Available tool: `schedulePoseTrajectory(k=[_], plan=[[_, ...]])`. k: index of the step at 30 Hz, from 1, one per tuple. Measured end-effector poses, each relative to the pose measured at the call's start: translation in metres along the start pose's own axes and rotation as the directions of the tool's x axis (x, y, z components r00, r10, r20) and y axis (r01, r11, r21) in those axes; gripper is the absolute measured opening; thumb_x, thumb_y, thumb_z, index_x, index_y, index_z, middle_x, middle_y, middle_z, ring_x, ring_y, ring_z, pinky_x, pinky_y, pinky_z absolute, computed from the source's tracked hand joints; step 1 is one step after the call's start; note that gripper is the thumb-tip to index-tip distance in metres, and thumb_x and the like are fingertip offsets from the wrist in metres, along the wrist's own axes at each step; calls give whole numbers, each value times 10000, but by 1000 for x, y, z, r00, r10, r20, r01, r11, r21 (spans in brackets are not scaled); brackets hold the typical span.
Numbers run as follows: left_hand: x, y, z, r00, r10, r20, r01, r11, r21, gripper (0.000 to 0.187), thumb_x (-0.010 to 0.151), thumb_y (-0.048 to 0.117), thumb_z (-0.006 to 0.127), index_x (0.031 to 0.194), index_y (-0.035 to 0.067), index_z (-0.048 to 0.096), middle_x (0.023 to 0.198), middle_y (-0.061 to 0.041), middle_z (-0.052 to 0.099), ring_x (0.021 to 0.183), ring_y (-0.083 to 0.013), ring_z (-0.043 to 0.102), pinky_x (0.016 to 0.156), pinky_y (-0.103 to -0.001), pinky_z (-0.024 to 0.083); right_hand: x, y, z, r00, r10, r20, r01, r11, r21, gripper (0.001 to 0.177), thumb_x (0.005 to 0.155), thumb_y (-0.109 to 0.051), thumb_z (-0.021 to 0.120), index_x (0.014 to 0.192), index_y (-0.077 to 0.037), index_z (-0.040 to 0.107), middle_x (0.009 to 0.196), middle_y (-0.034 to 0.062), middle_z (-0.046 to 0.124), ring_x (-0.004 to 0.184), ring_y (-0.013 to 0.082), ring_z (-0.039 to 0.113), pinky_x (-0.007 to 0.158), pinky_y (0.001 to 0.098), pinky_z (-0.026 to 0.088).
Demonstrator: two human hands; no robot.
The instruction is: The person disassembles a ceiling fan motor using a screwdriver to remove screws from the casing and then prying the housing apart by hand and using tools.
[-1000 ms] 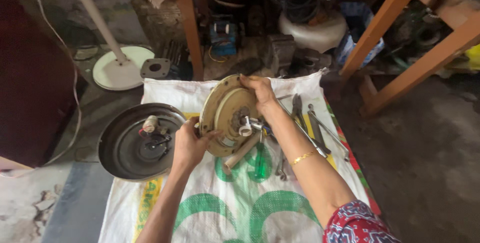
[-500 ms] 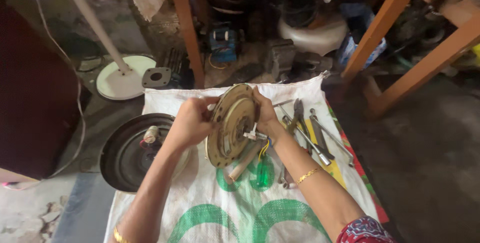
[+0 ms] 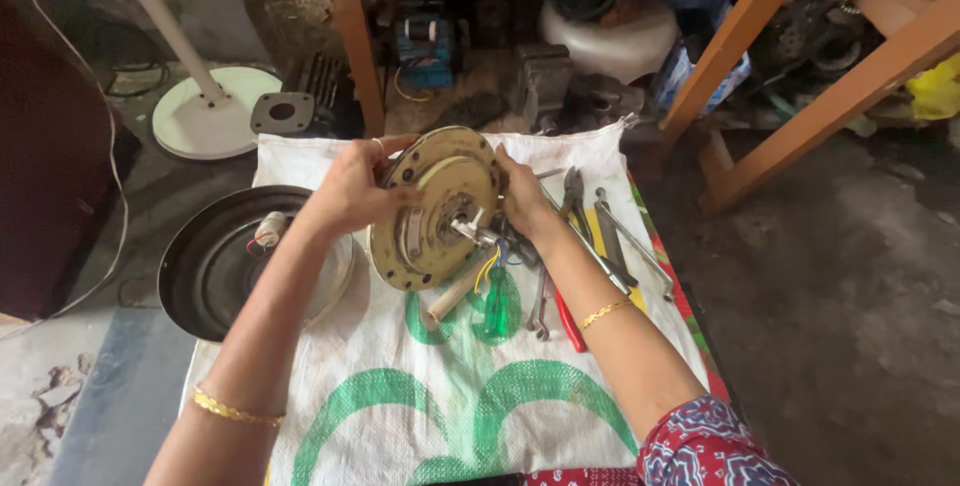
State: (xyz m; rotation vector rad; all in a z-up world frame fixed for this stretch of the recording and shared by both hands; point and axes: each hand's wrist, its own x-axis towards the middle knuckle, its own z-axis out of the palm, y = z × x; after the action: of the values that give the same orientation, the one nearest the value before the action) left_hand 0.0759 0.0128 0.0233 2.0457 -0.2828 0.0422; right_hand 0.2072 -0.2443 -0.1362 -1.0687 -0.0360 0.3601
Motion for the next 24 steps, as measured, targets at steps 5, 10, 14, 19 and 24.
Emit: schedulePoseTrajectory(k=[5,10,14,19,24], plan=[[-9,-1,15,954,216,-207,-137,932,336,911,518,146,934,1382,197,651,1059,-141,727,1062,-369,534,1001,-441,455,-26,-20,-9,994,79,-77,-90,985,-147,433,1037,-420,560,1114,-15,694,989,123,738,793,265,710,705,425,575],[-9,3,27,943,201,-265,-107,937,332,957,482,129,934,1390,254,660,1062,-178,619,1067,-376,504,1000,-442,462,-71,-36,-23,862,-474,-179,35,407,-913,190,905,-161,669,988,-6,741,855,145,753,707,217,718,623,354,563],[-10,2,36,897,331,-293,-235,918,319,927,478,85,939,1360,211,682,1124,-210,569,1113,-392,512,1003,-423,479,-129,-3,-20,981,60,-185,-192,459,-868,180,879,-113,639,917,54,693,721,195,749,509,209,706,452,380,547],[-5,8,32,985,93,-145,-92,996,11,914,525,70,860,1394,236,629,1168,-44,727,1098,-219,717,998,-333,545,-162,44,12,963,-268,-30,10,146,-989,661,553,-296,1004,944,54,603,766,245,717,637,328,679,519,422,535],[-9,-4,36,969,130,-209,-124,991,46,965,526,70,901,1447,167,628,1175,-134,681,1121,-240,681,1006,-342,539,-153,31,1,975,2,-220,-206,357,-911,478,630,-233,841,1008,32,715,848,248,742,735,368,736,697,462,594]])
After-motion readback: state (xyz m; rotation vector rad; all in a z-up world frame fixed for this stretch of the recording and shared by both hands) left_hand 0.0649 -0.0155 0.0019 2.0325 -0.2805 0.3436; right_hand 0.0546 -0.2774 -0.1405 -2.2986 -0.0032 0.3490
